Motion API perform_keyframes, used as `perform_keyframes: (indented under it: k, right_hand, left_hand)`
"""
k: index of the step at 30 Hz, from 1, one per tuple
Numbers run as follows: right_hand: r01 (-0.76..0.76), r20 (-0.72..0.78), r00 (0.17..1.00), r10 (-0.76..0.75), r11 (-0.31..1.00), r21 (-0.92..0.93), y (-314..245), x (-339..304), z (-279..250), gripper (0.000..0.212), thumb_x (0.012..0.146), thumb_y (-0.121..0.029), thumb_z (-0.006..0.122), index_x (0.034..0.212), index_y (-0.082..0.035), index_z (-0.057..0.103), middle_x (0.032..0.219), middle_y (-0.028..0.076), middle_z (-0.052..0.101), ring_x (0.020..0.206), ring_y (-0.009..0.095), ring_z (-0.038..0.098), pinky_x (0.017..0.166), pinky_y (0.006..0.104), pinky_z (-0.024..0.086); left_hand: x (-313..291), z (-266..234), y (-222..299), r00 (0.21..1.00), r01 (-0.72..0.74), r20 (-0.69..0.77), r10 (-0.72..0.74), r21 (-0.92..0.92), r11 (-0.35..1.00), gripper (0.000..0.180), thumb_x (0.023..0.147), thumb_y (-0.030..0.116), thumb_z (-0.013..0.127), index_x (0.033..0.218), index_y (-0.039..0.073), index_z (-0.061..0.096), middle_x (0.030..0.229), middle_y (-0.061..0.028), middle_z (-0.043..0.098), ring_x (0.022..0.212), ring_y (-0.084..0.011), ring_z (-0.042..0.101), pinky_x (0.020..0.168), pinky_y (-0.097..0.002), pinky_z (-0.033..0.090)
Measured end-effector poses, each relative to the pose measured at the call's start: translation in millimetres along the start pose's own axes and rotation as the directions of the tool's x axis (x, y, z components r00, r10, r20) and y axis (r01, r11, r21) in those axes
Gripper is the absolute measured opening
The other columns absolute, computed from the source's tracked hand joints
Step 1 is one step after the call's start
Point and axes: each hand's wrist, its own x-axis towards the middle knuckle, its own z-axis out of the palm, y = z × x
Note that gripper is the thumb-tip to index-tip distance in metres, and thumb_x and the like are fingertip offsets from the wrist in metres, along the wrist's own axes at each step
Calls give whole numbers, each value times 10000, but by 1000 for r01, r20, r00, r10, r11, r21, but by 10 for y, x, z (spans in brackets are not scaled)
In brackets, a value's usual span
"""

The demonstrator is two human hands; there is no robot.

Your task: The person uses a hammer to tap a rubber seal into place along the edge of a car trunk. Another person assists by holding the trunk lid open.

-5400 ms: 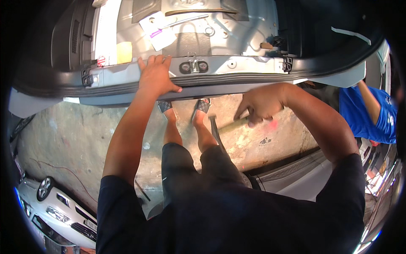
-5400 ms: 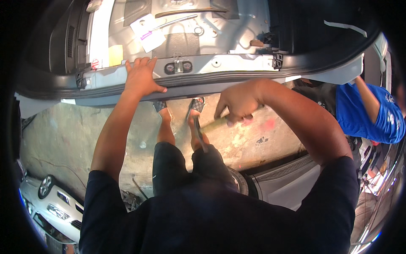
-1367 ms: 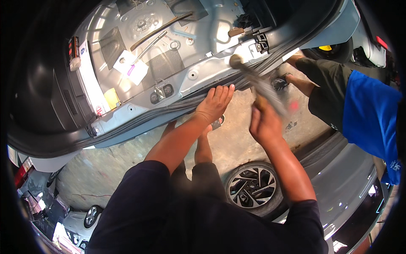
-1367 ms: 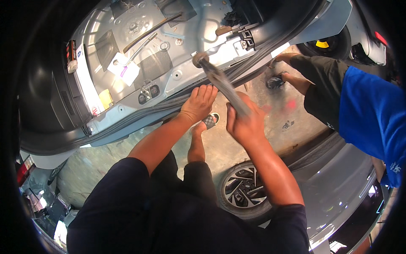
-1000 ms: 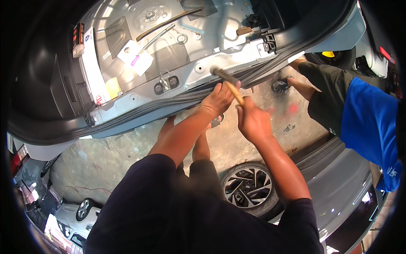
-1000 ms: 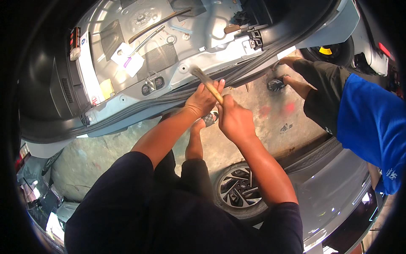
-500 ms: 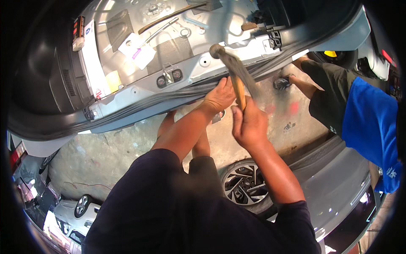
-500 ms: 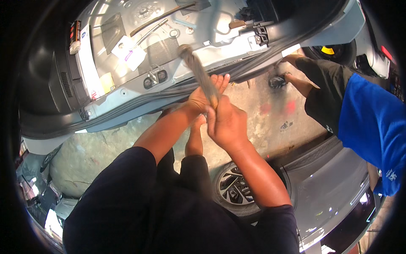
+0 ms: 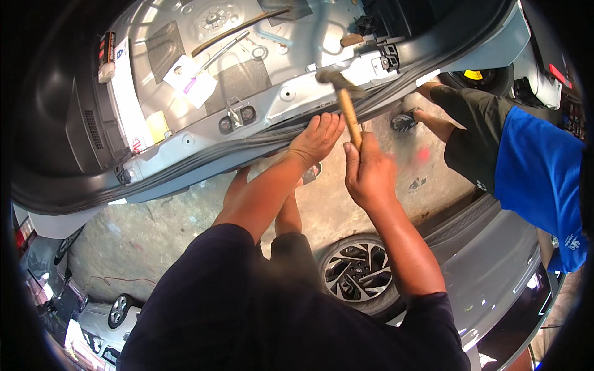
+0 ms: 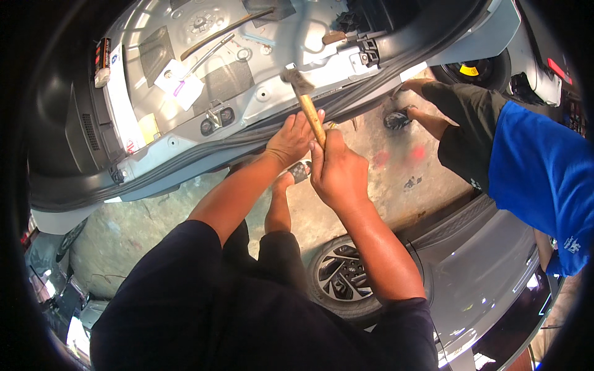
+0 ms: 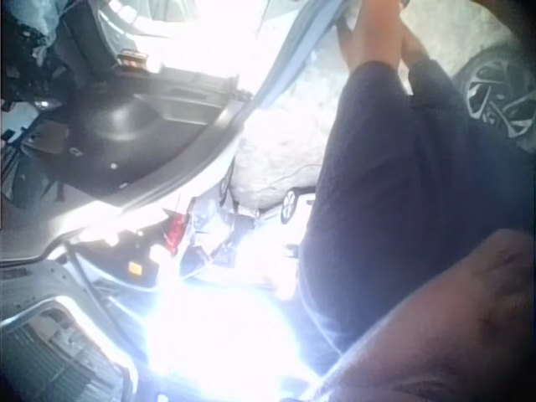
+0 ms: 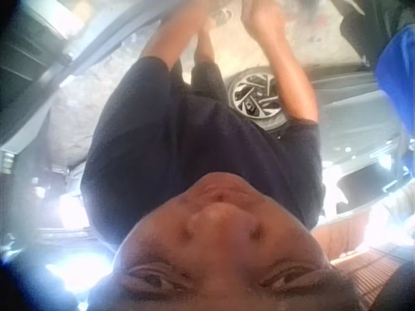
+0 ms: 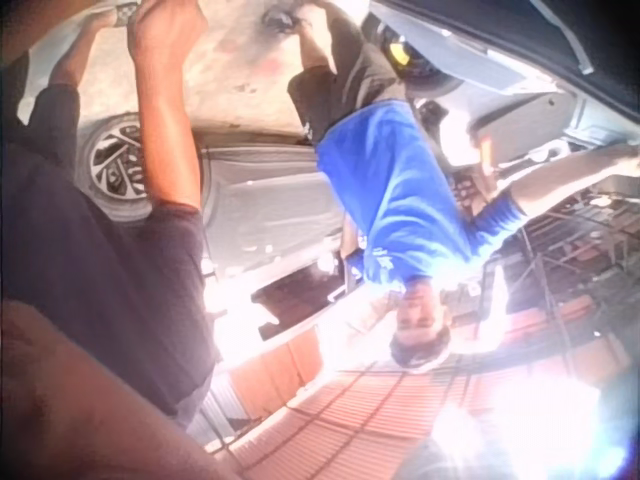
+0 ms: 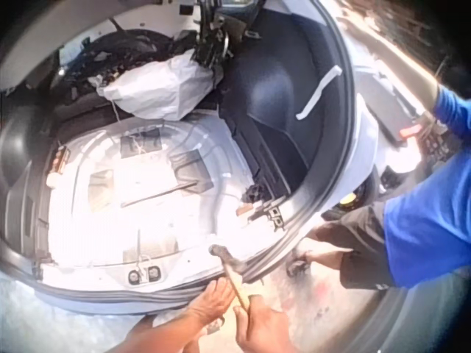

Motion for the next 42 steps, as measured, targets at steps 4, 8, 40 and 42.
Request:
perform_keyframes:
  k: [4, 8, 40, 42]
  right_hand:
    - [2, 130, 991, 23, 982, -188, 292, -7, 111, 225, 1086, -220, 677, 1123, -31, 561, 779, 238, 717, 690, 496, 712, 626, 578, 555]
    - [-21, -4, 1000, 21, 1000, -15, 127, -56, -99, 247, 1087, -243, 665, 1107, -26, 550, 773, 248, 718, 691, 500, 712, 647, 596, 560]
    - [-203, -187, 966, 179, 972, -117, 654, 332, -393, 323, 1138, -354, 587, 1127, -32, 563, 847, 287, 749, 835, 526, 742, 766, 635, 569]
    - [-230, -44, 973, 226, 938, -260, 920, 296, -366, 316, 1142, -353, 589, 1115, -40, 561, 827, 274, 738, 817, 535, 729, 753, 640, 554]
  left_hand:
    - [-31, 13, 58, 1000, -9, 9, 10, -59, 998, 660, 968, 276, 624, 1566, 6, 555, 1340, -126, 614, 1202, -290, 552, 985, -389, 476]
    - [-20, -35, 30, 1000, 23, -4, -23, -29, 999, 615, 962, 269, 622, 1513, -1, 584, 1347, -131, 596, 1221, -290, 536, 1004, -389, 479]
    - [-66, -20, 56, 999, 25, 42, -23, -36, 999, 853, 854, 297, 721, 1621, -15, 515, 1318, -96, 629, 1196, -256, 578, 999, -394, 474]
    - [27, -65, 50, 999, 19, 37, -16, -83, 996, 839, 861, 287, 712, 1617, -22, 517, 1313, -97, 633, 1193, -261, 584, 994, -394, 476]
